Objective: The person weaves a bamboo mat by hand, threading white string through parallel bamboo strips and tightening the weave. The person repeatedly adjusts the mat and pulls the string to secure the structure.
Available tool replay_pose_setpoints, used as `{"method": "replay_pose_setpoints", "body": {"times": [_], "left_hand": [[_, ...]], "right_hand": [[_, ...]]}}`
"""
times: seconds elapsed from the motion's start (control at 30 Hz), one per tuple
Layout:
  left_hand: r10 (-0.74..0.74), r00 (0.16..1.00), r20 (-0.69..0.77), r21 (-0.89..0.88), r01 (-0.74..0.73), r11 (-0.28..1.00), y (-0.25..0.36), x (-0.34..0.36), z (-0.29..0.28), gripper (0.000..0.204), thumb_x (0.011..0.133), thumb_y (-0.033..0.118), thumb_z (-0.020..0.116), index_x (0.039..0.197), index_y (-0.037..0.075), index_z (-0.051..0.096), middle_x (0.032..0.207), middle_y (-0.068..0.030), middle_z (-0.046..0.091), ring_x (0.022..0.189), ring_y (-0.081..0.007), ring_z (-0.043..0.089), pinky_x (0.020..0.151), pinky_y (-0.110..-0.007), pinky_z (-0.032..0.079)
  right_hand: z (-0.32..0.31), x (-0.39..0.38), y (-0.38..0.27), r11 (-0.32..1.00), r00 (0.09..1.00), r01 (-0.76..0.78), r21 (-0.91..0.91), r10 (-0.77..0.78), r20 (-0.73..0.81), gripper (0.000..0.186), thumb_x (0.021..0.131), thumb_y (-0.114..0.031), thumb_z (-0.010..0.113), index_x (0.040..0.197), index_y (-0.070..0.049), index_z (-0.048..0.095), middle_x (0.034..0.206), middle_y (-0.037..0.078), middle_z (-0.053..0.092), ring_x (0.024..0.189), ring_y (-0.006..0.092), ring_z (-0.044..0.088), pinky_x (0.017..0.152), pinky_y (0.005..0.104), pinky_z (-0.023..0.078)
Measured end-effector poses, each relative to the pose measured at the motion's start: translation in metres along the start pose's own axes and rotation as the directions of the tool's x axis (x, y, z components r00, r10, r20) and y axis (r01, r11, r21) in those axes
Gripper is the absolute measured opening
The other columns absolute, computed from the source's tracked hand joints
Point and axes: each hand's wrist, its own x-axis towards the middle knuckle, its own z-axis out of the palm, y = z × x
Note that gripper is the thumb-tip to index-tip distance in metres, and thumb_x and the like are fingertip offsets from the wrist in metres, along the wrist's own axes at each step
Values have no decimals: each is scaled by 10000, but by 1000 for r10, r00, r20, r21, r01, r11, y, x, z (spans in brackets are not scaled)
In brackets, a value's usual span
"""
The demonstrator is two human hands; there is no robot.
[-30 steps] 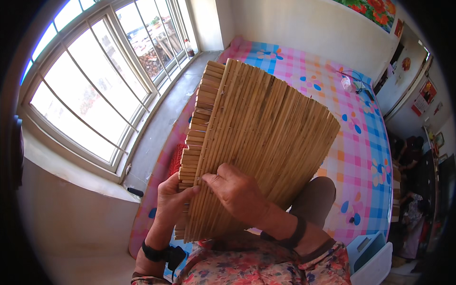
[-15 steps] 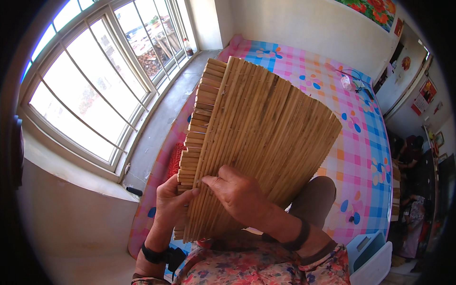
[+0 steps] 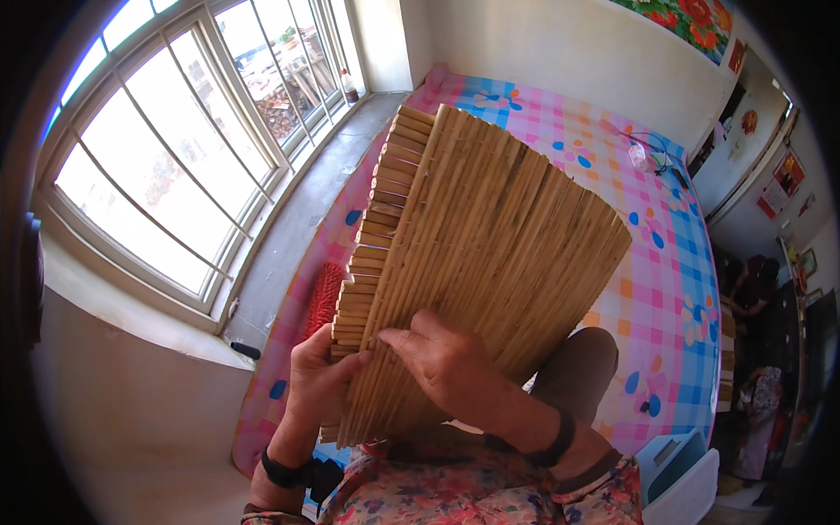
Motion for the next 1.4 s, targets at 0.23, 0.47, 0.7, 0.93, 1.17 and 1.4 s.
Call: {"method": "replay_pose_setpoints", "body": {"times": [0.23, 0.47, 0.7, 0.93, 1.17, 1.4], "left_hand": [[105, 994, -25, 229, -97, 969, 18, -6, 15, 322, 827, 53, 745, 1131, 14, 648, 908, -70, 709, 819, -93, 645, 750, -274, 530], [201, 977, 66, 465, -209, 861, 29, -10, 54, 246, 821, 62, 732, 1041, 9, 634, 845, -136, 697, 756, -176, 689, 678, -304, 527], [397, 879, 264, 611, -471, 636, -11, 8, 108, 173, 830, 147, 701, 924, 72, 577, 710, -116, 618, 650, -323, 631, 567, -437, 497], [351, 811, 468, 620, -584, 524, -50, 2, 119, 129, 859, 109, 632, 933, 55, 541, 771, -109, 616, 735, -298, 640, 632, -423, 505], [298, 762, 575, 543, -628, 557, -62, 3, 122, 261, 813, 67, 670, 1049, 7, 575, 891, -130, 657, 791, -299, 658, 672, -391, 523], [261, 649, 715, 472, -723, 505, -60, 6, 127, 315, 893, 111, 603, 1144, -77, 569, 1052, -206, 659, 959, -305, 685, 765, -377, 550]], "right_hand": [[-17, 1, -16, 994, 998, -50, -94, 54, 33, 262, 829, 4, 615, 1087, -27, 651, 846, 128, 523, 768, 310, 615, 646, 389, 517], [-45, -21, -26, 956, 989, -130, -263, 143, 30, 212, 796, 19, 599, 998, -33, 643, 848, 139, 528, 776, 333, 617, 659, 398, 527], [-35, -78, 10, 903, 903, -411, -128, 384, -192, 199, 860, -5, 645, 1055, -38, 664, 907, 163, 617, 823, 366, 628, 693, 410, 515], [-17, -135, 35, 807, 797, -585, 83, 591, -129, 201, 881, 0, 635, 1079, -19, 666, 927, 147, 627, 843, 303, 635, 739, 348, 510], [-11, -158, 47, 726, 741, -629, 277, 668, -69, 205, 923, -2, 613, 1124, 7, 655, 1018, 107, 662, 921, 197, 647, 799, 297, 508], [-19, -179, 46, 545, 599, -770, 332, 796, 83, 222, 897, -24, 652, 1119, -24, 666, 1000, 161, 693, 919, 283, 690, 794, 338, 533]]}}
